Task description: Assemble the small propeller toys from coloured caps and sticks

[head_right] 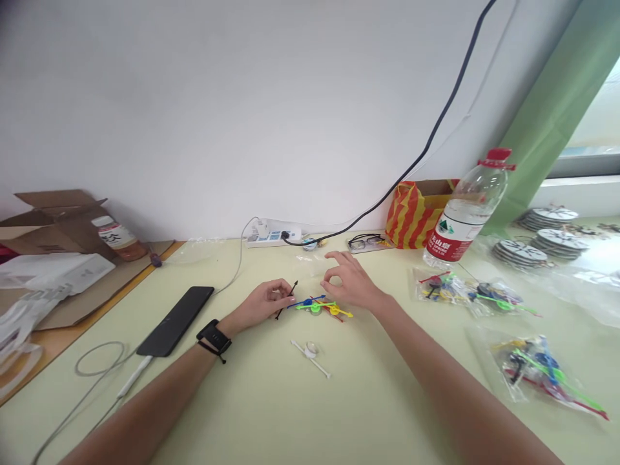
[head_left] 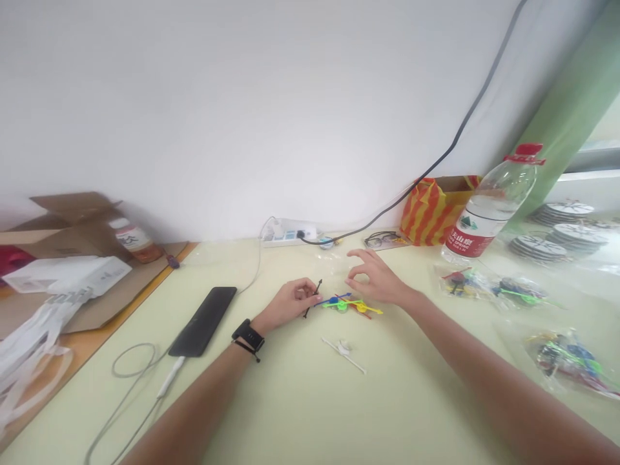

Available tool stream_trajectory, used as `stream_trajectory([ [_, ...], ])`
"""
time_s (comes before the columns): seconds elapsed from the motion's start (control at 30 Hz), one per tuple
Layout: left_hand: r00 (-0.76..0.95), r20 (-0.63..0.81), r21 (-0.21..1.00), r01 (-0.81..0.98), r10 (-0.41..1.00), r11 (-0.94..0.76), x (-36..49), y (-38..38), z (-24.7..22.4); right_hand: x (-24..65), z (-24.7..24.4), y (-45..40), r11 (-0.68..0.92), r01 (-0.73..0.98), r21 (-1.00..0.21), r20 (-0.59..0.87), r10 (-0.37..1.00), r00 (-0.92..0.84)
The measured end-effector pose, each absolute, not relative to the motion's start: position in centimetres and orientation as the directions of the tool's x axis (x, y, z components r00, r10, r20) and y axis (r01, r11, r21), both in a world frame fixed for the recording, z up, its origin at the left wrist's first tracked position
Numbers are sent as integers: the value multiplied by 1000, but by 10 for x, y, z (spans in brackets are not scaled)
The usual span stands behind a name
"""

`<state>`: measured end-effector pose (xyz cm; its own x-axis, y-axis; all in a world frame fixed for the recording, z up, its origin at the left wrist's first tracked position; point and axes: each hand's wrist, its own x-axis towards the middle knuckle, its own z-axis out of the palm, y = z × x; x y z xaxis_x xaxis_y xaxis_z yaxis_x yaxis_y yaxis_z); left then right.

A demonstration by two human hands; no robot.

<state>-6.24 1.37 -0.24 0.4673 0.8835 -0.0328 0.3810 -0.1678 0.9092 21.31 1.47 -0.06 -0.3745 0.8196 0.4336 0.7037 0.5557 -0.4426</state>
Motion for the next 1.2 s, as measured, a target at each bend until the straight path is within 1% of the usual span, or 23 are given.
stream_trajectory([
  [0.07,400,-8,920,361,916,-150,-62,12,-7,213,2,26,556,756,-345,335,826,-454],
  [0.13,321,17,930,343,947,-133,-62,9,-11,211,3,32,541,784,-305,238,840,-487],
  [0.2,229,36,943,314,973,-109,-63,5,-13,210,4,34,536,797,-280,185,844,-503],
  [0.27,167,43,955,282,985,-89,-64,3,-13,210,5,34,542,800,-259,191,840,-508],
  [0.4,206,10,966,253,979,-63,-66,1,-7,216,3,34,549,795,-257,254,832,-493],
  [0.53,214,-21,976,215,977,-26,-71,5,-1,220,-7,35,560,773,-298,258,827,-500],
  [0.6,213,-41,982,190,976,0,-75,6,-1,221,-14,35,553,766,-329,232,833,-502],
  [0.67,209,-57,990,139,976,28,-79,8,-3,223,-20,36,512,791,-335,192,859,-475],
  [0.73,215,-69,997,53,974,59,-82,8,-4,226,-23,37,443,839,-314,172,896,-409],
  [0.83,238,-90,994,-45,967,104,-83,8,-4,226,-19,39,344,894,-288,210,933,-291],
  [0.9,240,-92,993,-54,967,108,-83,8,-4,219,-11,38,336,886,-319,257,931,-260],
  [0.97,226,-85,994,-50,970,99,-82,8,-4,206,0,34,392,820,-416,294,912,-287],
  [1.0,217,-82,994,-53,973,96,-82,8,-4,198,5,30,432,760,-486,302,899,-318],
  [1.07,198,-83,992,-81,977,101,-82,9,-4,182,13,21,503,606,-616,272,858,-436],
  [1.1,186,-85,989,-106,979,106,-82,9,-4,176,14,16,515,548,-659,242,835,-494],
  [1.13,173,-88,984,-136,981,112,-83,9,-4,171,15,12,520,514,-682,209,812,-545],
  [1.2,151,-94,975,-185,984,122,-83,9,-4,167,14,5,531,495,-688,152,772,-617],
])
